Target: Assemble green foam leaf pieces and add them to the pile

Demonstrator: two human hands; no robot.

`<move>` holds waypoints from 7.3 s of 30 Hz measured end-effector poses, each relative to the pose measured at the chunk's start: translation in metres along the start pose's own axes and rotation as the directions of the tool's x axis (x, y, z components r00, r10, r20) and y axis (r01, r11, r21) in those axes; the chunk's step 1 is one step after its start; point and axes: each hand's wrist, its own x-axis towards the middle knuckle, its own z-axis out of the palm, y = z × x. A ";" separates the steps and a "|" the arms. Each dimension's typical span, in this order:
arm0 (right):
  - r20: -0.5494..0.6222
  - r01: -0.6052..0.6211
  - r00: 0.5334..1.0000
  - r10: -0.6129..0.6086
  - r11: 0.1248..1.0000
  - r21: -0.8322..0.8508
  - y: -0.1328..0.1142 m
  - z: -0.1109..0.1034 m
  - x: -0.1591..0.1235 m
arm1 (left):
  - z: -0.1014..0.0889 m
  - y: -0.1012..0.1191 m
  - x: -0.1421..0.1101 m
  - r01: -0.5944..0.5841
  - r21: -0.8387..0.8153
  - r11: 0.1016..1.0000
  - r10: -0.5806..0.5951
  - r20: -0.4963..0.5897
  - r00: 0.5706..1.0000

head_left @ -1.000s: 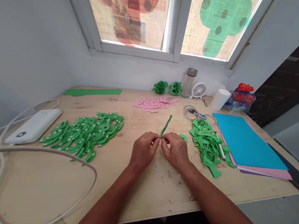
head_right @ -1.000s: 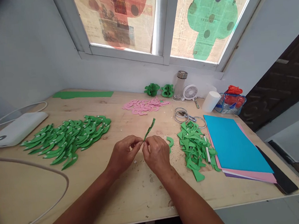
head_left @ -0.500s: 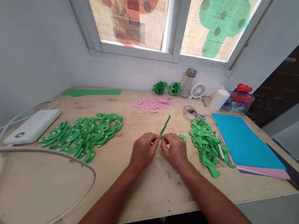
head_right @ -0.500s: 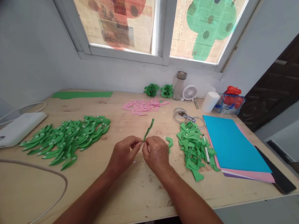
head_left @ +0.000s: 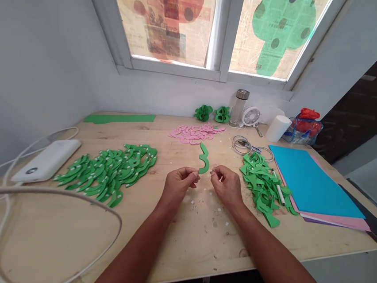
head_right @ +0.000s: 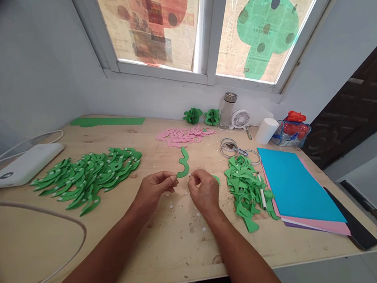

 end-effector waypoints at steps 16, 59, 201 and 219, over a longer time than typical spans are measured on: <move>0.001 -0.088 0.996 0.090 0.970 0.227 0.004 -0.002 0.005 | -0.001 0.002 -0.001 0.070 -0.246 0.967 -0.047 0.096 0.994; 0.256 -0.358 0.934 0.251 0.690 0.630 -0.006 -0.001 0.005 | 0.003 -0.002 -0.001 0.023 -0.036 0.999 -0.018 0.135 0.991; -0.064 -0.141 0.834 0.548 0.324 0.935 0.003 -0.104 -0.033 | -0.024 -0.037 0.025 -0.178 0.865 0.469 0.476 -0.078 0.876; 0.089 -0.179 0.744 0.662 0.069 0.981 0.026 -0.101 -0.040 | -0.017 -0.039 0.028 -0.213 0.950 0.229 0.501 0.072 0.862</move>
